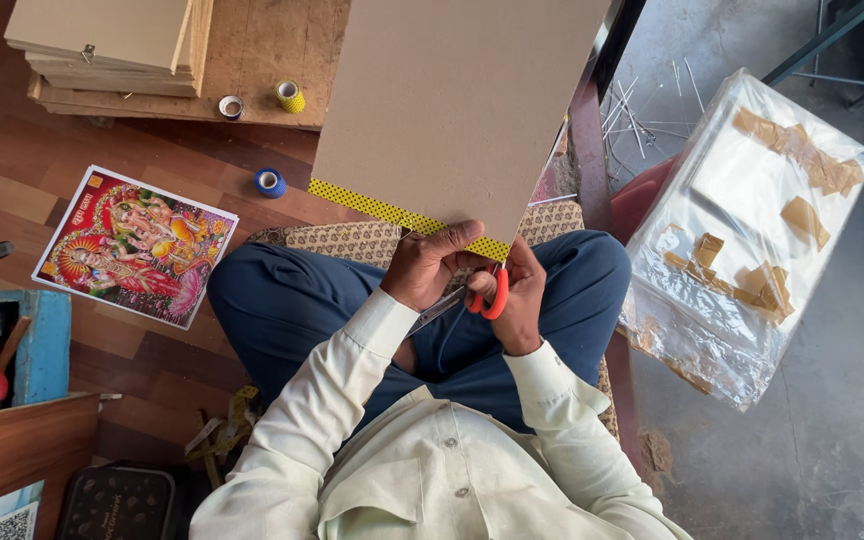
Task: The person sits on the floor and decorates printed cards by applying yellow patterned tape to the edges. They use scissors to cut the tape and a metal ruler to press it down, repeating the process for multiple cards.
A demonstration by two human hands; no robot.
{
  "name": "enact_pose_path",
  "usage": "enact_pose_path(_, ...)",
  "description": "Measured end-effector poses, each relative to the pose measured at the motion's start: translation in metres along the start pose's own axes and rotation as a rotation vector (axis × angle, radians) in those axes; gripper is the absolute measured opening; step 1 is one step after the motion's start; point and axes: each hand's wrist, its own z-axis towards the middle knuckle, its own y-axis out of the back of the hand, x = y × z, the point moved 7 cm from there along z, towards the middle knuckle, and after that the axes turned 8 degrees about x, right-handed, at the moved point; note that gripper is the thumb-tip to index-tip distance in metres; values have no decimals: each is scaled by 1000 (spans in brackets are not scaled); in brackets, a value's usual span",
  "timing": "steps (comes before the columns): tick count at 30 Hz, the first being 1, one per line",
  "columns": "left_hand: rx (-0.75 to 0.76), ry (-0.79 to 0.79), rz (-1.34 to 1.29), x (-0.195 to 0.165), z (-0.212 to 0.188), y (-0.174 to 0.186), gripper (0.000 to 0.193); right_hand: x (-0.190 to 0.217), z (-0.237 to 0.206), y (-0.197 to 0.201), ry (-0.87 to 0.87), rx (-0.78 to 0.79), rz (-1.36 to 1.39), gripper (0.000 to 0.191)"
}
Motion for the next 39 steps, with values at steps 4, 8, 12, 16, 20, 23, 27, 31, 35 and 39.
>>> enact_pose_path(4, 39, -1, 33, -3, -5, -6, 29, 13, 10, 6, 41, 6, -24, 75)
enact_pose_path(8, 53, 3, 28, -1, -7, -3, 24, 16, 13, 7, 66, -6, -11, 74)
enact_pose_path(12, 18, 43, 17, 7, -8, 9, 22, 9, 10, 10, 44, -101, -75, 64)
enact_pose_path(16, 75, 32, 35, 7, -8, 9, 23, 3, 9, 11, 10, -151, -70, 59)
enact_pose_path(20, 19, 56, 2, 10, -10, 15, 20, 17, 18, 9, 153, -77, -58, 64)
enact_pose_path(23, 1, 69, 28, 15, -15, 22, 18, 27, 26, 15, 169, -113, -156, 72)
enact_pose_path(27, -18, 107, -22, 29, -17, 37, 18, 31, 28, 15, 194, -139, -157, 72)
enact_pose_path(31, -64, 124, 0, 37, -17, 52, 17, 26, 23, 15, 148, -204, -151, 65)
enact_pose_path(35, -68, 124, 21, 39, -20, 59, 18, 32, 29, 20, 193, -156, -172, 60)
enact_pose_path(39, -71, 132, 39, 45, -31, 65, 15, 46, 34, 33, 282, -208, -345, 49)
